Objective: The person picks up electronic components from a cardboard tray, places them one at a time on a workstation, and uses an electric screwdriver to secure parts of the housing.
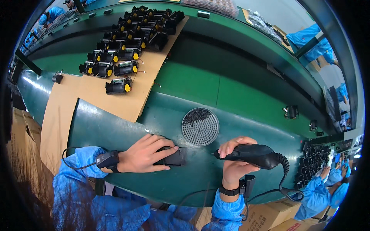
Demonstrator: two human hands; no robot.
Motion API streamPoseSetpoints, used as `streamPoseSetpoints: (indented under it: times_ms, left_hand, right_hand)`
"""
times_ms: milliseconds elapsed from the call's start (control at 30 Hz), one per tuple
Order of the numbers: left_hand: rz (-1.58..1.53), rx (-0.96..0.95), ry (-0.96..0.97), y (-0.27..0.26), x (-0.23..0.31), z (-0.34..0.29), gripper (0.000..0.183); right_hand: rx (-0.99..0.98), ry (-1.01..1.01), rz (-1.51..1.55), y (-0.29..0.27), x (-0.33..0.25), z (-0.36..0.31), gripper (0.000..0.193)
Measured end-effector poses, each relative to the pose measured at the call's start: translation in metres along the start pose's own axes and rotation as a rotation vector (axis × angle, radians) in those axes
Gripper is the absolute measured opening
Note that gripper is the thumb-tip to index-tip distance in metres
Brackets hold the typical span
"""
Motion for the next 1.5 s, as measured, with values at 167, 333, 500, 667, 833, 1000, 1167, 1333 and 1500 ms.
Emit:
streamPoseSetpoints:
  times_ms: [167,333,500,667,833,1000,1167,1333,1500]
  left_hand:
    - [-0.052,-0.004,0.001,-0.001,-0.002,0.004,0.065]
    - [-0.066,-0.018,-0.008,-0.002,-0.005,0.001,0.067]
    - [-0.021,0.038,-0.009,-0.03,0.002,0.0,0.076]
    - [0.12,0.498,-0.175,-0.149,-0.046,-0.021,0.055]
    - [0.413,0.453,-0.344,-0.176,-0.09,-0.039,0.032]
    - [0.359,0.376,-0.318,-0.159,-0.098,-0.034,0.015]
    - [0.163,0.274,-0.243,-0.139,-0.057,-0.024,0.033]
    - [-0.001,0.111,0.073,-0.067,0.031,0.002,0.059]
    - [0.03,0.01,0.068,-0.019,0.029,0.019,0.056]
  right_hand:
    - [0.007,-0.01,-0.016,-0.002,-0.001,0.003,0.085]
    - [0.035,0.012,0.093,-0.001,0.01,0.004,0.087]
    - [0.087,-0.039,0.071,-0.012,0.002,0.001,0.082]
    - [0.112,-0.014,0.083,-0.017,0.003,-0.001,0.081]
    - [0.057,-0.015,0.078,-0.01,0.001,-0.001,0.081]
    - [0.03,-0.032,0.056,-0.01,0.0,0.0,0.084]
    - [0.078,-0.018,0.059,-0.011,0.002,0.001,0.084]
    - [0.078,-0.024,0.038,-0.01,0.001,0.003,0.084]
    - [0.083,0.006,0.038,-0.013,0.001,0.0,0.087]
Point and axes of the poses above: each hand's wrist, its own z-axis towards the middle knuckle, its own y-axis out of the palm, x = y × z, the point moved 10 cm from there along z, towards the middle knuckle, and after that the axes turned 7 degrees about -y, right-handed, at the moved point
